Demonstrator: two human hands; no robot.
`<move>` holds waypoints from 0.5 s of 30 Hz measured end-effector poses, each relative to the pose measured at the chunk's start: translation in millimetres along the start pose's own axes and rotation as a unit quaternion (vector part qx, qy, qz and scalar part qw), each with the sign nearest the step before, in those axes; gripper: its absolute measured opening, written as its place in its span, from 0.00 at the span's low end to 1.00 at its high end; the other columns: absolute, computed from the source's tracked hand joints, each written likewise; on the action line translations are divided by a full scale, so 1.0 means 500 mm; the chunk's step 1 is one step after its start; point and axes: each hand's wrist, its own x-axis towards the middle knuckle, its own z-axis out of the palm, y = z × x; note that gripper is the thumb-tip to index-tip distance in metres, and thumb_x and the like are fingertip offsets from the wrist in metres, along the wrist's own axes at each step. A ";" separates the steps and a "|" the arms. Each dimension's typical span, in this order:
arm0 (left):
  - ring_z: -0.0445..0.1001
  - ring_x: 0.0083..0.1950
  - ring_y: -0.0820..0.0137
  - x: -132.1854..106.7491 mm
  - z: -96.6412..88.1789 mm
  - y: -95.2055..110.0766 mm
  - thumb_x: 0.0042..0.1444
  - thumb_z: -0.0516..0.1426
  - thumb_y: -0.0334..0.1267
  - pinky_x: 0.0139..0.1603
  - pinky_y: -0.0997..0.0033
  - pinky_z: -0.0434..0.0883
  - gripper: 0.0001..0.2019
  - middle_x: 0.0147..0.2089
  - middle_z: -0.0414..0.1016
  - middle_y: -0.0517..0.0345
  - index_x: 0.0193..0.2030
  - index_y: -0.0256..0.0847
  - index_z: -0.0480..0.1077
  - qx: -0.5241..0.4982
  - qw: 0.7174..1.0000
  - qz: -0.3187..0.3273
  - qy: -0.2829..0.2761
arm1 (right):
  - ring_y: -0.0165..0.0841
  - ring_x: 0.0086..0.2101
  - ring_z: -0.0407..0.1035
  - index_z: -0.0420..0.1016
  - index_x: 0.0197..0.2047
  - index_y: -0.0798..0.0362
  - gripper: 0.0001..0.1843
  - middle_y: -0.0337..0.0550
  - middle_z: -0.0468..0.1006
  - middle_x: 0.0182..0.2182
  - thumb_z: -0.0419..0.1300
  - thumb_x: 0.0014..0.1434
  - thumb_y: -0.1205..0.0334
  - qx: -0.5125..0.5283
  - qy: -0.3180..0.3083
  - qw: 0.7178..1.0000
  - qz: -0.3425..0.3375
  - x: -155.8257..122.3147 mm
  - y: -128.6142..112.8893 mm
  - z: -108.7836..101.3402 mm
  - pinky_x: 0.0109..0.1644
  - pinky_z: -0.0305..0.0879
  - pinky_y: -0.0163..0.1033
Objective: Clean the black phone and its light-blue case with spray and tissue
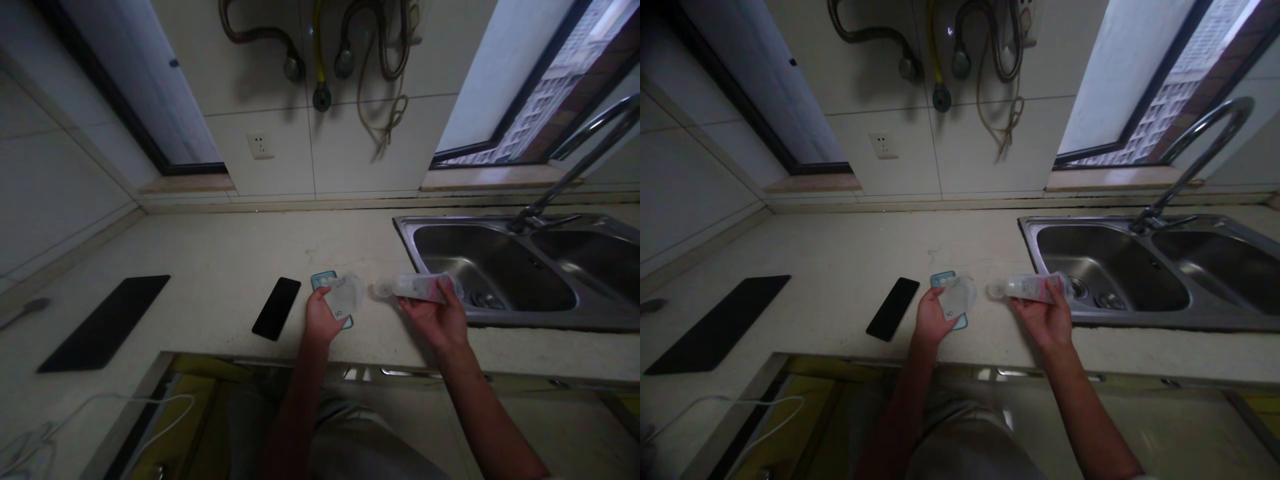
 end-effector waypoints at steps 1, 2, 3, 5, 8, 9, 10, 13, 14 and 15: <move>0.78 0.51 0.57 0.002 0.000 -0.006 0.50 0.57 0.38 0.53 0.55 0.73 0.16 0.46 0.80 0.48 0.45 0.38 0.73 -0.009 1.000 -0.002 0.002 | 0.39 0.45 0.76 0.74 0.40 0.46 0.08 0.37 0.82 0.39 0.65 0.58 0.65 -0.010 -0.011 1.000 -0.026 -0.005 -0.007 0.017 0.57 0.69 0.63; 0.78 0.51 0.57 0.004 0.001 -0.011 0.51 0.56 0.38 0.53 0.55 0.73 0.16 0.46 0.80 0.48 0.47 0.37 0.73 -0.020 1.000 -0.011 0.006 | 0.39 0.45 0.76 0.74 0.40 0.47 0.07 0.37 0.81 0.38 0.65 0.58 0.65 -0.021 -0.026 0.998 -0.061 -0.012 -0.012 0.035 0.57 0.70 0.61; 0.79 0.50 0.57 0.006 0.004 -0.016 0.52 0.56 0.38 0.53 0.55 0.73 0.17 0.45 0.81 0.47 0.49 0.36 0.72 -0.033 0.999 -0.025 0.012 | 0.38 0.44 0.76 0.75 0.41 0.47 0.08 0.37 0.81 0.39 0.66 0.57 0.63 -0.036 -0.045 0.993 -0.101 -0.021 -0.016 0.053 0.57 0.71 0.58; 0.79 0.49 0.57 0.008 0.012 -0.024 0.55 0.55 0.36 0.53 0.54 0.72 0.18 0.44 0.81 0.46 0.53 0.35 0.71 -0.060 0.997 -0.053 0.022 | 0.36 0.43 0.77 0.77 0.41 0.49 0.11 0.38 0.82 0.39 0.68 0.54 0.59 -0.091 -0.074 0.974 -0.194 -0.039 -0.019 0.083 0.57 0.72 0.52; 0.78 0.51 0.56 0.005 0.032 -0.031 0.60 0.52 0.36 0.57 0.52 0.70 0.20 0.43 0.81 0.46 0.58 0.34 0.69 -0.093 0.993 -0.063 0.026 | 0.38 0.43 0.77 0.80 0.44 0.49 0.15 0.39 0.83 0.40 0.70 0.51 0.57 -0.203 -0.119 0.914 -0.331 -0.061 -0.009 0.103 0.58 0.72 0.52; 0.78 0.52 0.56 0.002 0.039 -0.032 0.62 0.51 0.37 0.58 0.51 0.69 0.20 0.43 0.81 0.46 0.59 0.34 0.69 -0.099 0.993 -0.064 0.022 | 0.40 0.45 0.77 0.80 0.45 0.48 0.17 0.40 0.83 0.41 0.70 0.51 0.57 -0.259 -0.141 0.888 -0.354 -0.064 -0.004 0.103 0.58 0.72 0.54; 0.78 0.53 0.56 0.000 0.046 -0.033 0.63 0.50 0.37 0.59 0.49 0.68 0.20 0.43 0.81 0.46 0.60 0.35 0.68 -0.101 0.992 -0.067 0.013 | 0.42 0.46 0.77 0.80 0.46 0.48 0.18 0.42 0.83 0.43 0.71 0.51 0.57 -0.328 -0.172 0.855 -0.362 -0.066 0.003 0.101 0.58 0.72 0.55; 0.77 0.54 0.55 -0.006 0.057 -0.040 0.65 0.48 0.39 0.60 0.46 0.67 0.20 0.45 0.82 0.47 0.60 0.39 0.69 -0.095 0.992 -0.080 -0.027 | 0.45 0.48 0.77 0.80 0.50 0.47 0.23 0.46 0.83 0.47 0.74 0.50 0.59 -0.525 -0.264 0.724 -0.362 -0.062 0.024 0.086 0.57 0.73 0.54; 0.77 0.55 0.55 -0.006 0.057 -0.043 0.65 0.48 0.39 0.60 0.46 0.67 0.21 0.46 0.81 0.47 0.60 0.39 0.69 -0.090 0.992 -0.081 -0.039 | 0.45 0.48 0.78 0.79 0.52 0.47 0.24 0.46 0.83 0.48 0.74 0.51 0.60 -0.558 -0.284 0.689 -0.366 -0.060 0.030 0.082 0.57 0.73 0.53; 0.77 0.55 0.55 -0.006 0.055 -0.046 0.64 0.48 0.40 0.60 0.47 0.68 0.21 0.47 0.81 0.46 0.60 0.38 0.69 -0.087 0.992 -0.081 -0.048 | 0.44 0.48 0.78 0.79 0.53 0.47 0.24 0.46 0.83 0.49 0.73 0.52 0.61 -0.572 -0.296 0.667 -0.375 -0.059 0.034 0.077 0.56 0.74 0.52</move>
